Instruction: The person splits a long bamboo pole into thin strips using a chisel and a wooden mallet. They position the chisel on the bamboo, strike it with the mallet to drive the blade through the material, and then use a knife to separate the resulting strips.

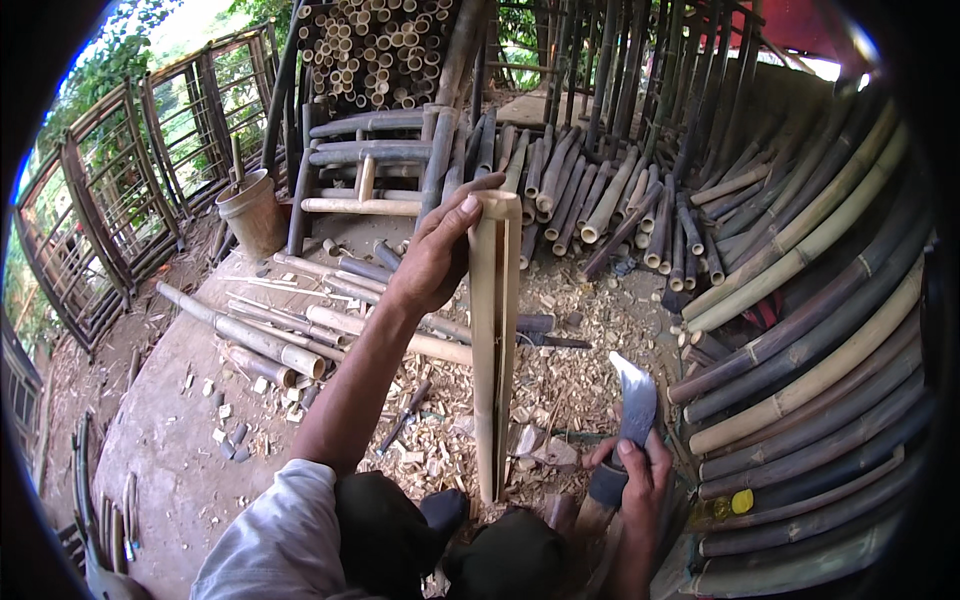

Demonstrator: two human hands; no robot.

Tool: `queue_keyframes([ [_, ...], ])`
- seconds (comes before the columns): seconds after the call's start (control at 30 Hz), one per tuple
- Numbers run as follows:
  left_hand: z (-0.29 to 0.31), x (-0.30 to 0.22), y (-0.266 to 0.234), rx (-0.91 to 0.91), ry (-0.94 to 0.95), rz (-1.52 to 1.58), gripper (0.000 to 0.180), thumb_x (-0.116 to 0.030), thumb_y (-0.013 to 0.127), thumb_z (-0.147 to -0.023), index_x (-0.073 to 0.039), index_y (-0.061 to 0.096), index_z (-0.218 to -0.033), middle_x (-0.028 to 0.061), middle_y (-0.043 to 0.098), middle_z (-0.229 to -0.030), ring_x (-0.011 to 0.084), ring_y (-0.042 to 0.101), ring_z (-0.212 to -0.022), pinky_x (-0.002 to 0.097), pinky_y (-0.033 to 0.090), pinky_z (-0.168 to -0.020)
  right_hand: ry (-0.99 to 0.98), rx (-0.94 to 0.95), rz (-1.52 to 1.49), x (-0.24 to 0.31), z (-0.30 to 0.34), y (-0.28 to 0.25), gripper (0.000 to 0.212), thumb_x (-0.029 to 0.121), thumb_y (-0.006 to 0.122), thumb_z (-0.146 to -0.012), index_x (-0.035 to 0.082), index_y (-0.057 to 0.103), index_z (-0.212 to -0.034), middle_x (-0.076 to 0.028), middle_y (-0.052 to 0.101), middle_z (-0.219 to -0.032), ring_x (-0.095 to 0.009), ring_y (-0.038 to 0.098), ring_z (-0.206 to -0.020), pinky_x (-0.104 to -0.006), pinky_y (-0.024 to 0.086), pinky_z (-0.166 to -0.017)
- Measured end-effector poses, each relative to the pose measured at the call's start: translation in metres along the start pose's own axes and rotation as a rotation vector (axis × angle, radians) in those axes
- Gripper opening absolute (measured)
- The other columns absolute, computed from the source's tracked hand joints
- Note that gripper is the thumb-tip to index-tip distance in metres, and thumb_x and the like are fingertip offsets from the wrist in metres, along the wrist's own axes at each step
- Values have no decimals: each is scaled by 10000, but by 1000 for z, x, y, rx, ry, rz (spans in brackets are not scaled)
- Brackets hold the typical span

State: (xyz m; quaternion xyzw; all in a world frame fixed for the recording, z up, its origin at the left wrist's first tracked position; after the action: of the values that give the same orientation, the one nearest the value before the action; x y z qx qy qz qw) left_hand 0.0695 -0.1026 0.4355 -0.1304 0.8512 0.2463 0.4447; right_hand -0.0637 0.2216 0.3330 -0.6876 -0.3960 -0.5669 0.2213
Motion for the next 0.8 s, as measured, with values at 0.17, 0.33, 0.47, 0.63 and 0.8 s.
queue_keyframes([
  [0.17, 3, -10, 17, 4, 23, -27, 545, -368, 643, -1009, -85, 510, -1455, 92, 651, -1211, 190, 638, -1106, 350, 525, -981, -346, 193, 505, 83, -33, 46, 434, 56, 506, -1012, -17, 530, -1440, -146, 695, -909, -168, 666, -762, -312, 554, -711],
  [0.33, 7, -15, 25, 19, 62, -46, 361, -267, 716, -968, -79, 644, -1268, 65, 676, -1164, 163, 647, -1077, 326, 524, -948, -672, 212, 983, 105, -57, 77, 625, -18, 595, -907, 143, 520, -1506, -169, 664, -909, -315, 661, -696, -434, 531, -645],
  [0.47, 7, -17, 32, 36, 75, -51, 368, -260, 726, -960, -61, 646, -1260, 65, 678, -1150, 164, 648, -1071, 326, 524, -946, -726, 185, 1160, 110, -69, 76, 701, 1, 653, -862, 207, 513, -1517, -111, 619, -845, -300, 652, -678, -435, 531, -598],
  [0.63, 8, -15, 29, 41, 89, -52, 375, -265, 736, -953, -49, 652, -1247, 71, 672, -1163, 170, 646, -1073, 324, 522, -952, -738, 200, 1174, 109, -75, 79, 712, 20, 669, -862, 228, 507, -1522, -107, 615, -844, -290, 647, -658, -434, 530, -580],
  [0.8, 4, -14, 38, 64, 113, -54, 355, -258, 729, -958, -49, 656, -1236, 70, 665, -1175, 171, 642, -1072, 325, 519, -949, -673, 245, 1124, 116, -80, 71, 699, -40, 628, -857, 172, 518, -1514, -182, 655, -885, -352, 656, -685, -476, 500, -612],
])
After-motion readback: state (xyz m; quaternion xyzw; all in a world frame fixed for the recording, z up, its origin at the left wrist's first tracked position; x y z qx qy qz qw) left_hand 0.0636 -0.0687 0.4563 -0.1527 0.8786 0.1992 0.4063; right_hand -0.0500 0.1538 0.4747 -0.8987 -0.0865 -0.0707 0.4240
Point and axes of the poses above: each hand's wrist, its own z-axis away from the middle knuckle, its own y-axis out of the palm, x = y × z, the point moved 1 cm from there along -z, towards the middle knuckle
